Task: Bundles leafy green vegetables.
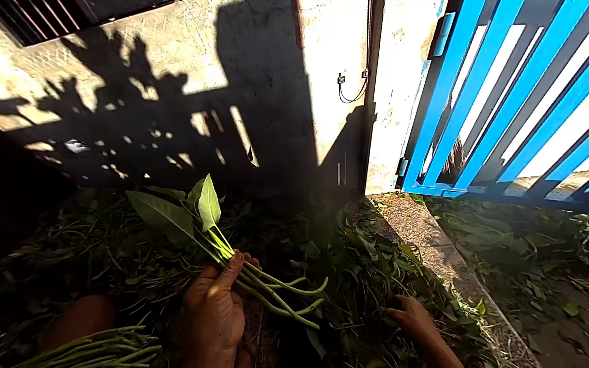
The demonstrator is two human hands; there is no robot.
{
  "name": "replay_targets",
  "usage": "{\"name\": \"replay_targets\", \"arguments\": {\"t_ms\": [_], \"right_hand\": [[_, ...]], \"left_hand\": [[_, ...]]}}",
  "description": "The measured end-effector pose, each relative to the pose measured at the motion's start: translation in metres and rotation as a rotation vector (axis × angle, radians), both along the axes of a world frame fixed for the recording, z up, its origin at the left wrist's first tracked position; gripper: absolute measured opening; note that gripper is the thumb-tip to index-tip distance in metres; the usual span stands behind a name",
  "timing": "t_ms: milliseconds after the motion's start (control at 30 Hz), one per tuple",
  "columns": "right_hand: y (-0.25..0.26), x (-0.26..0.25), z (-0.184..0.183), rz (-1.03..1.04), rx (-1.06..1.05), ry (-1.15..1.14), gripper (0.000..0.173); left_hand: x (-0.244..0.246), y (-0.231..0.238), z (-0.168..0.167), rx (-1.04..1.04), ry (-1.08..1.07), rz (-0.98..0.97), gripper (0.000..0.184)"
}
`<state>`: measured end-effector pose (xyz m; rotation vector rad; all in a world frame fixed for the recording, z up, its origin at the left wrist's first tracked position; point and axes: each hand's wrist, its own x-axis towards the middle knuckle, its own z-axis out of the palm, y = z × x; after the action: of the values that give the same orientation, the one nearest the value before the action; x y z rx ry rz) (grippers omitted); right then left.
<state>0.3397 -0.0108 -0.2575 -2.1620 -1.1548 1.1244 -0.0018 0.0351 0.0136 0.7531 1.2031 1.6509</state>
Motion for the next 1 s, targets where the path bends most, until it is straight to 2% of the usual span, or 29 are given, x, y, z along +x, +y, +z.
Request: {"name": "replay_targets", "arguments": {"t_ms": [67, 133, 167, 233, 267, 367, 433, 467, 533, 567, 600, 667, 733, 767, 800, 833, 867, 933, 1000], "right_hand": [[0.017, -0.001, -0.03, -0.206, -0.046, -0.062, 0.048], [0.032, -0.006, -0.046, -0.269, -0.024, -0.032, 0.043], [0.038, -0.012, -0.044, -0.253, -0.012, -0.04, 0.037], [0.045, -0.03, -0.016, -0.209, 0.069, -0.114, 0.032], [0.045, -0.043, 0.005, -0.207, 0.177, -0.159, 0.032], [0.038, -0.08, 0.06, -0.307, 0.76, -0.213, 0.026], [0.03, -0.087, 0.075, -0.33, 0.93, -0.191, 0.026], [0.027, -0.084, 0.072, -0.287, 0.86, -0.2, 0.025], [0.022, -0.068, 0.065, -0.097, 0.419, -0.192, 0.023], [0.021, -0.063, 0.064, -0.037, 0.277, -0.204, 0.022], [0.017, -0.061, 0.065, -0.044, 0.304, -0.223, 0.02], [0.004, -0.063, 0.079, -0.175, 0.64, -0.173, 0.015], [-0.008, -0.072, 0.107, -0.33, 1.009, 0.115, 0.013], [-0.009, -0.074, 0.119, -0.371, 1.125, 0.241, 0.013], [-0.009, -0.073, 0.121, -0.385, 1.15, 0.275, 0.013], [-0.007, -0.068, 0.113, -0.376, 1.068, 0.234, 0.014], [-0.005, -0.06, 0.099, -0.332, 0.899, 0.185, 0.014], [0.0, -0.046, 0.073, -0.229, 0.582, 0.258, 0.016], [-0.002, -0.049, 0.067, -0.253, 0.611, 0.388, 0.016]], "left_hand": [[0.004, -0.002, -0.002, -0.037, -0.001, -0.045, 0.01], [0.005, -0.002, -0.004, -0.042, 0.007, -0.078, 0.011], [0.005, -0.002, -0.005, -0.041, 0.013, -0.092, 0.011], [0.003, -0.002, -0.005, -0.038, 0.019, -0.106, 0.011], [0.002, -0.002, -0.005, -0.035, 0.024, -0.104, 0.01], [-0.002, -0.001, -0.004, -0.035, 0.037, -0.093, 0.01], [-0.002, -0.001, -0.005, -0.045, 0.043, -0.089, 0.01], [-0.003, -0.002, -0.006, -0.05, 0.046, -0.088, 0.011], [-0.004, -0.003, -0.007, -0.061, 0.053, -0.087, 0.01], [-0.003, -0.004, -0.007, -0.063, 0.057, -0.09, 0.011], [-0.003, -0.004, -0.006, -0.06, 0.06, -0.097, 0.011], [-0.002, -0.005, -0.005, -0.057, 0.057, -0.098, 0.012], [-0.002, -0.006, -0.005, -0.054, 0.055, -0.099, 0.013], [-0.001, -0.004, -0.004, -0.045, 0.057, -0.101, 0.013], [-0.001, -0.004, -0.004, -0.036, 0.062, -0.101, 0.013], [-0.001, -0.003, -0.004, -0.031, 0.065, -0.103, 0.013], [0.0, -0.003, -0.004, -0.032, 0.063, -0.106, 0.012], [0.002, -0.004, -0.005, -0.047, 0.046, -0.12, 0.012], [0.005, -0.004, -0.006, -0.072, 0.04, -0.15, 0.012]]}}
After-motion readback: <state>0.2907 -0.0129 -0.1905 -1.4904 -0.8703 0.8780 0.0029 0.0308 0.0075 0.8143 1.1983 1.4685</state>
